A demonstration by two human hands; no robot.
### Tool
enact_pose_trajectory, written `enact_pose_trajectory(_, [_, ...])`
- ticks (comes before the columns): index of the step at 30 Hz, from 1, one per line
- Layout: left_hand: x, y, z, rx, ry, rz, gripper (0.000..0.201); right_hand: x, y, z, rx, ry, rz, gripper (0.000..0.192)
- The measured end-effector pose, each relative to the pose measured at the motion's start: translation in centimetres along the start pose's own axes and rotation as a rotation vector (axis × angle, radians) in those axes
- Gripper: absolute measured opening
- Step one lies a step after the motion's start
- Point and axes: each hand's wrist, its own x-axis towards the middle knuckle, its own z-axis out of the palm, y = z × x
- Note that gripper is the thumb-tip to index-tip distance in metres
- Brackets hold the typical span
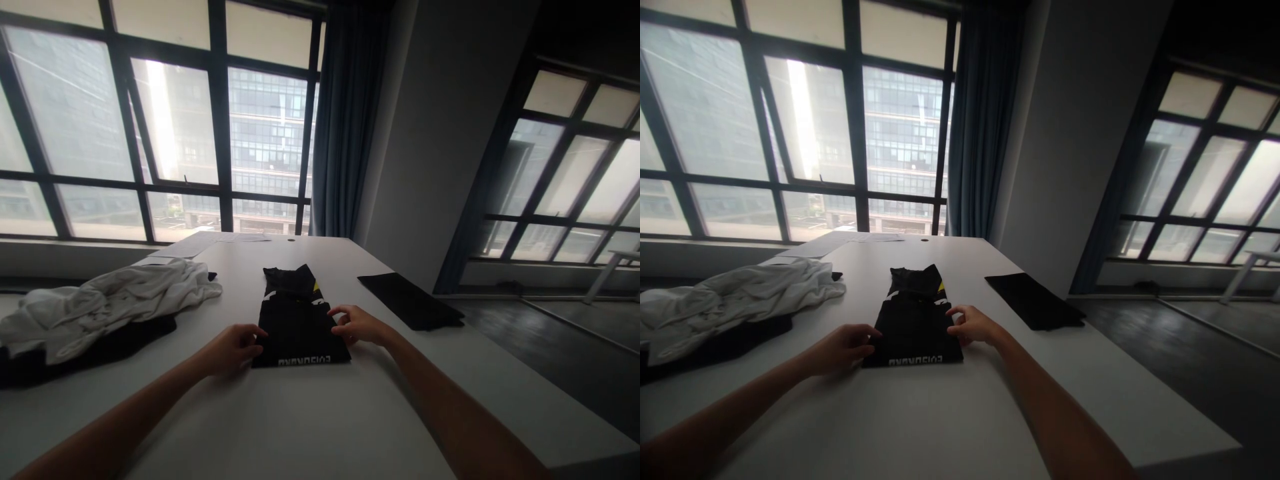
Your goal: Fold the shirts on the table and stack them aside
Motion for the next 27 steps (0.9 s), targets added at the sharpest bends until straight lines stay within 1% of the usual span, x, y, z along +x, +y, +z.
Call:
enact_pose_trajectory(2, [-0.1,0.4,-0.1,0.037,-0.039,-0.021,0.047,0.3,0.2,0.2,-0.051,0.062,-0.048,0.032])
enact_pose_trajectory(4, [-0.2,0.6,-0.2,0.018,-0.091,-0.046,0.043,0.6,0.2,0.4,-0.113,0.131,-0.095,0.018])
enact_pose_trajectory(5, [-0.3,0.7,-0.2,0.007,-0.115,-0.059,0.042,0.7,0.2,0.6,-0.151,0.14,-0.099,0.014])
enact_pose_trajectory(7, [-0.5,0.8,-0.1,0.021,-0.139,-0.079,0.041,0.6,0.0,0.8,-0.242,0.104,-0.055,0.011])
enact_pose_trajectory(9, [-0.6,0.9,0.1,0.08,-0.118,-0.065,0.041,0.3,-0.3,0.9,-0.367,0.057,-0.008,0.013])
enact_pose_trajectory(10, [-0.6,1.0,0.2,0.111,-0.091,-0.047,0.041,0.1,-0.5,1.0,-0.438,0.054,-0.01,0.015])
enact_pose_trajectory(13, [-0.8,1.2,0.5,0.164,-0.028,-0.024,0.04,-0.5,-1.1,1.1,-0.609,0.097,-0.096,0.02])
enact_pose_trajectory(16, [-1.1,1.7,0.5,0.171,-0.05,-0.065,0.04,-1.1,-1.6,1.2,-0.687,0.111,-0.13,0.023])
enact_pose_trajectory(18, [-1.3,2.0,0.4,0.212,-0.069,-0.073,0.041,-1.5,-2.0,1.3,-0.751,0.133,-0.131,0.024])
enact_pose_trajectory(19, [-1.4,2.1,0.4,0.25,-0.052,-0.056,0.041,-1.7,-2.2,1.5,-0.793,0.161,-0.131,0.024])
enact_pose_trajectory(20, [-1.4,2.1,0.5,0.298,-0.011,-0.025,0.041,-1.9,-2.4,1.7,-0.835,0.199,-0.136,0.024])
enact_pose_trajectory(22, [-1.1,2.1,1.1,0.404,0.114,0.062,0.042,-2.1,-2.8,2.7,-0.884,0.289,-0.184,0.026])
enact_pose_trajectory(24, [-0.3,1.8,2.3,0.499,0.22,0.153,0.048,-2.0,-3.1,4.4,-0.857,0.366,-0.306,0.036])
enact_pose_trajectory(25, [0.2,1.5,3.1,0.54,0.239,0.194,0.051,-1.8,-3.1,5.4,-0.83,0.375,-0.379,0.044])
enact_pose_trajectory(26, [0.8,1.2,3.8,0.574,0.235,0.233,0.055,-1.6,-3.0,6.4,-0.807,0.358,-0.444,0.052])
enact_pose_trajectory(27, [1.4,0.7,4.5,0.598,0.215,0.271,0.058,-1.3,-2.8,7.3,-0.792,0.314,-0.486,0.058])
